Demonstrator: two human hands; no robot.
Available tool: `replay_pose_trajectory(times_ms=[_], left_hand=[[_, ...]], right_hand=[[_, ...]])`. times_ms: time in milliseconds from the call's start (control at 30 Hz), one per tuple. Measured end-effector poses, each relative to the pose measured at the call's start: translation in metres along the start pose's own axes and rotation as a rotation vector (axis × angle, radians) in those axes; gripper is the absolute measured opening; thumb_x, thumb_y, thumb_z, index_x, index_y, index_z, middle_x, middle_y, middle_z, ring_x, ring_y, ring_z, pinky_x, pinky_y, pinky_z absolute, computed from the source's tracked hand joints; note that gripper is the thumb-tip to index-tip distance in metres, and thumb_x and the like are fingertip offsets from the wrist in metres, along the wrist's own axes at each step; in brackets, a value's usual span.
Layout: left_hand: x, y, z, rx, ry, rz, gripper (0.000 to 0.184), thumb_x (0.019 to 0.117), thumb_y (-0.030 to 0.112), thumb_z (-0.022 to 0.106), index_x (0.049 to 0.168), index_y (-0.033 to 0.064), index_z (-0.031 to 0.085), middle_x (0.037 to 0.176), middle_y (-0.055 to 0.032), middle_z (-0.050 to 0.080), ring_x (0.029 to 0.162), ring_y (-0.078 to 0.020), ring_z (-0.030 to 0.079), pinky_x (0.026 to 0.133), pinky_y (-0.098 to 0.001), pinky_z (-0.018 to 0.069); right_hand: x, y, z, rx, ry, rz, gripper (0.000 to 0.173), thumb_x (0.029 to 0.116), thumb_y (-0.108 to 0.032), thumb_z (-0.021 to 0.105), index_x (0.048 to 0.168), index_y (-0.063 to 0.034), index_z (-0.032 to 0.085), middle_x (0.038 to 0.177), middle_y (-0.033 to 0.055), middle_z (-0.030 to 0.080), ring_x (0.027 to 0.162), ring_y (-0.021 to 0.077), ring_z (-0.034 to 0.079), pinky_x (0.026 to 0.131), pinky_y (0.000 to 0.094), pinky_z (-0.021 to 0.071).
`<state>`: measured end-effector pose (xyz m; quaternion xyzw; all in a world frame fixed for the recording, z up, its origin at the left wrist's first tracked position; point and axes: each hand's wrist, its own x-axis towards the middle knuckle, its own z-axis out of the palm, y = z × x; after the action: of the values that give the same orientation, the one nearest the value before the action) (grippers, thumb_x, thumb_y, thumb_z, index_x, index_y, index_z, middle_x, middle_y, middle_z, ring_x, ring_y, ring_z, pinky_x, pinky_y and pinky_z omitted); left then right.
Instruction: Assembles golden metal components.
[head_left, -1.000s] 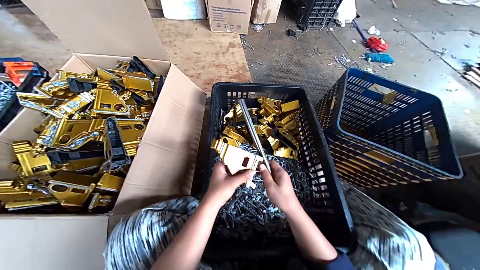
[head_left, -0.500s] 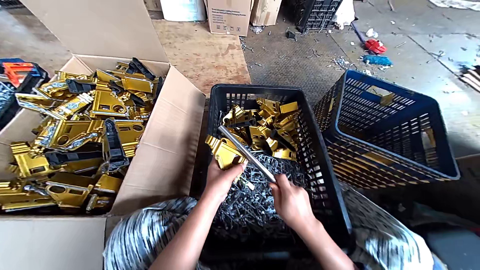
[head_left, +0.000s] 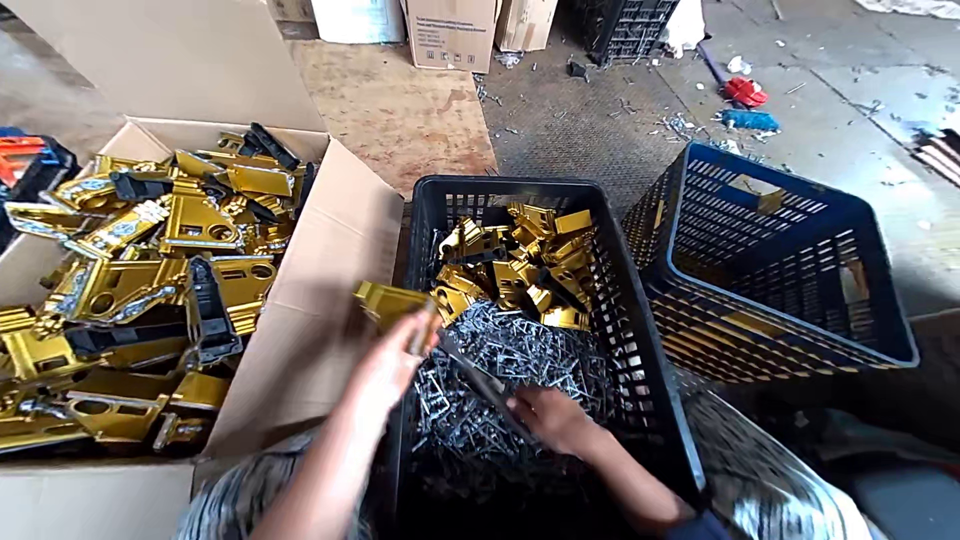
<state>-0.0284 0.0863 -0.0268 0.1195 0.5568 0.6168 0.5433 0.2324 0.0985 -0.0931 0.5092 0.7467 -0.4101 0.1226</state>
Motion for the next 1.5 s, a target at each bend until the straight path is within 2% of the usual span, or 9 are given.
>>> replay_pose_trajectory(times_ms=[133, 267, 500, 833, 933, 1067, 1233, 1333, 1500], left_hand=[[0.029, 0.123, -0.030, -0.161, 0.050, 0.344, 0.037, 0.1085, 0.041, 0.043, 0.136, 0.0163, 0.044, 0.122, -0.0069, 0.066, 0.110, -0.0217, 0.068, 0.095, -0.0389, 0.0585], [0.026, 0.158, -0.034, -0.024, 0.062, 0.270, 0.090, 0.0989, 0.074, 0.033, 0.158, 0.0066, 0.021, 0.148, -0.0162, 0.051, 0.128, -0.0303, 0.060, 0.103, -0.0460, 0.0548], [-0.017, 0.035, -0.012, -0.010, -0.257, 0.052, 0.055, 0.1092, 0.047, 0.026, 0.155, 0.0177, 0.034, 0.149, -0.0061, 0.054, 0.130, -0.0256, 0.059, 0.104, -0.0483, 0.0515], [-0.004, -0.017, 0.003, 0.148, -0.233, -0.034, 0.050, 0.1057, 0.018, 0.051, 0.154, 0.0079, 0.040, 0.147, -0.0104, 0.056, 0.130, -0.0228, 0.058, 0.106, -0.0426, 0.0502], [-0.006, -0.032, 0.007, 0.323, -0.366, 0.165, 0.094, 0.0860, 0.031, 0.076, 0.160, 0.0076, 0.023, 0.151, -0.0104, 0.051, 0.134, -0.0193, 0.053, 0.108, -0.0396, 0.0488], [0.001, -0.053, 0.013, 0.275, -0.202, 0.725, 0.066, 0.0804, 0.013, 0.083, 0.136, -0.0020, 0.050, 0.113, -0.0067, 0.070, 0.102, -0.0162, 0.070, 0.089, -0.0349, 0.0622], [0.005, -0.033, 0.004, 0.205, 0.002, 0.608, 0.093, 0.0780, 0.009, 0.079, 0.152, 0.0047, 0.022, 0.115, -0.0048, 0.059, 0.097, -0.0121, 0.066, 0.084, -0.0290, 0.0593], [0.002, -0.024, 0.004, 0.161, 0.017, 0.498, 0.102, 0.0733, -0.001, 0.068, 0.155, 0.0122, 0.008, 0.121, -0.0062, 0.055, 0.099, -0.0115, 0.066, 0.083, -0.0311, 0.0589], [-0.005, -0.017, 0.000, 0.083, 0.005, 0.335, 0.076, 0.0812, -0.002, 0.071, 0.147, 0.0142, 0.036, 0.123, -0.0101, 0.060, 0.102, -0.0191, 0.066, 0.079, -0.0353, 0.0593]], right_hand=[[0.038, 0.017, -0.063, 0.008, 0.472, 0.199, 0.046, 0.1035, -0.036, 0.056, 0.134, -0.0030, 0.065, 0.130, 0.0272, 0.064, 0.124, 0.0470, 0.060, 0.100, 0.0662, 0.0472], [0.088, 0.048, -0.096, -0.154, 0.663, 0.384, 0.055, 0.1033, -0.032, 0.058, 0.150, -0.0045, 0.049, 0.142, 0.0354, 0.051, 0.130, 0.0562, 0.050, 0.096, 0.0717, 0.0440], [0.104, 0.071, -0.120, -0.356, 0.647, 0.239, 0.039, 0.0992, -0.025, 0.066, 0.125, 0.0043, 0.067, 0.134, 0.0337, 0.058, 0.127, 0.0558, 0.052, 0.096, 0.0755, 0.0417], [0.074, 0.028, -0.129, -0.149, 1.013, -0.126, 0.040, 0.0983, -0.001, 0.046, 0.136, 0.0060, 0.058, 0.121, 0.0335, 0.064, 0.112, 0.0514, 0.063, 0.090, 0.0677, 0.0506], [0.044, -0.036, -0.089, 0.405, 0.757, -0.446, 0.033, 0.1032, -0.007, 0.038, 0.132, -0.0017, 0.054, 0.103, 0.0125, 0.066, 0.083, 0.0193, 0.067, 0.068, 0.0398, 0.0586], [0.073, -0.081, -0.051, 0.610, 0.211, -0.691, 0.018, 0.1020, -0.007, 0.049, 0.103, -0.0038, 0.067, 0.089, -0.0007, 0.067, 0.077, 0.0029, 0.063, 0.070, 0.0246, 0.0547], [0.144, -0.073, -0.025, -0.162, 0.121, 0.078, 0.031, 0.0983, -0.029, 0.066, 0.118, -0.0057, 0.072, 0.119, 0.0236, 0.069, 0.113, 0.0445, 0.066, 0.091, 0.0686, 0.0509], [0.155, -0.066, 0.010, -0.217, 0.154, 0.079, 0.035, 0.1046, -0.031, 0.053, 0.124, -0.0079, 0.070, 0.129, 0.0206, 0.067, 0.120, 0.0433, 0.063, 0.095, 0.0669, 0.0501], [0.095, -0.066, -0.022, -0.013, 0.153, 0.003, 0.035, 0.1073, -0.026, 0.050, 0.116, 0.0006, 0.071, 0.114, 0.0247, 0.070, 0.112, 0.0418, 0.066, 0.098, 0.0632, 0.0492]])
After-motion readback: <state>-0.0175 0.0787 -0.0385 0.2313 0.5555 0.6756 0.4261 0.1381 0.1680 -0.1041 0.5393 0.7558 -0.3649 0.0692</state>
